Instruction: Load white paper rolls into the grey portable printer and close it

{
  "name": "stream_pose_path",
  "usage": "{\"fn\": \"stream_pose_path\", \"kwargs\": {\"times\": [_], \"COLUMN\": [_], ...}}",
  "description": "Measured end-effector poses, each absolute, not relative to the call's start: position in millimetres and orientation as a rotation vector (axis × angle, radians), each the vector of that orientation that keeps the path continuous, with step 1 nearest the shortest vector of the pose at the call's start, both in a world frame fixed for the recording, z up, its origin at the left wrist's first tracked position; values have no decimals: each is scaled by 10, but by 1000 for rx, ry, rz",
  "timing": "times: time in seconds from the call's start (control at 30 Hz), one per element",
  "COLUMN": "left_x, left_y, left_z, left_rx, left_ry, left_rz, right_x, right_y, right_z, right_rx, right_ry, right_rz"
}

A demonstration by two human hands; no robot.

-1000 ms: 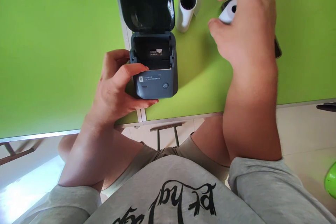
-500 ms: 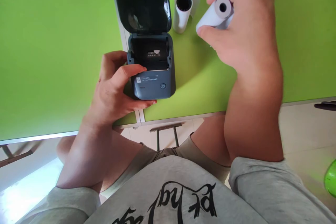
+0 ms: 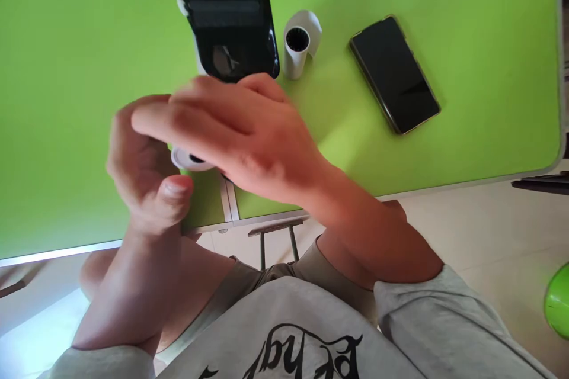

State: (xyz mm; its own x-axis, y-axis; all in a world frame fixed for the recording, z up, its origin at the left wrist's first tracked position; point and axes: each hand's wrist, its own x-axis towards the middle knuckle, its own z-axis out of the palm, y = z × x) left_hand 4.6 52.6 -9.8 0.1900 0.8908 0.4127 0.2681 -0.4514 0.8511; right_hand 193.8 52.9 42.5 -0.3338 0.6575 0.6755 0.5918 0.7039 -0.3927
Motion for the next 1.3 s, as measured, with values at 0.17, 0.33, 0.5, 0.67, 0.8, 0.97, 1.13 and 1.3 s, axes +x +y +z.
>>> {"fn": "stream_pose_path", "kwargs": {"times": [0.17, 0.33, 0.5, 0.67, 0.8, 0.97, 1.13, 1.3], "left_x": [103, 140, 148, 160, 156, 159, 148, 124], "left_y": [441, 411, 424, 409, 421, 447, 459, 476], "left_z": [60, 105, 15, 23, -6, -62, -50, -42], "left_rx": [1971, 1950, 1737, 1700, 1671, 1682, 1652, 1738], "left_ry": [1105, 1162, 1058, 1037, 970, 966, 923, 837], "left_rz": [1263, 1294, 1354, 1332, 1339, 1417, 1498, 1595], "right_x": [1882, 1865, 1912, 1947, 1966, 2002, 2054, 2080], "right_y": [473, 488, 499, 535, 542, 542, 573, 566], "right_z": [352, 317, 294, 259, 230, 201, 164, 185], "right_rx": [-878, -895, -959, -942, -929, -931, -878, -872], "right_ry": [-2126, -2044, -1982, -1915, -1912, -1851, -1858, -1899], "right_rz": [27, 93, 124, 177, 194, 232, 274, 302]}}
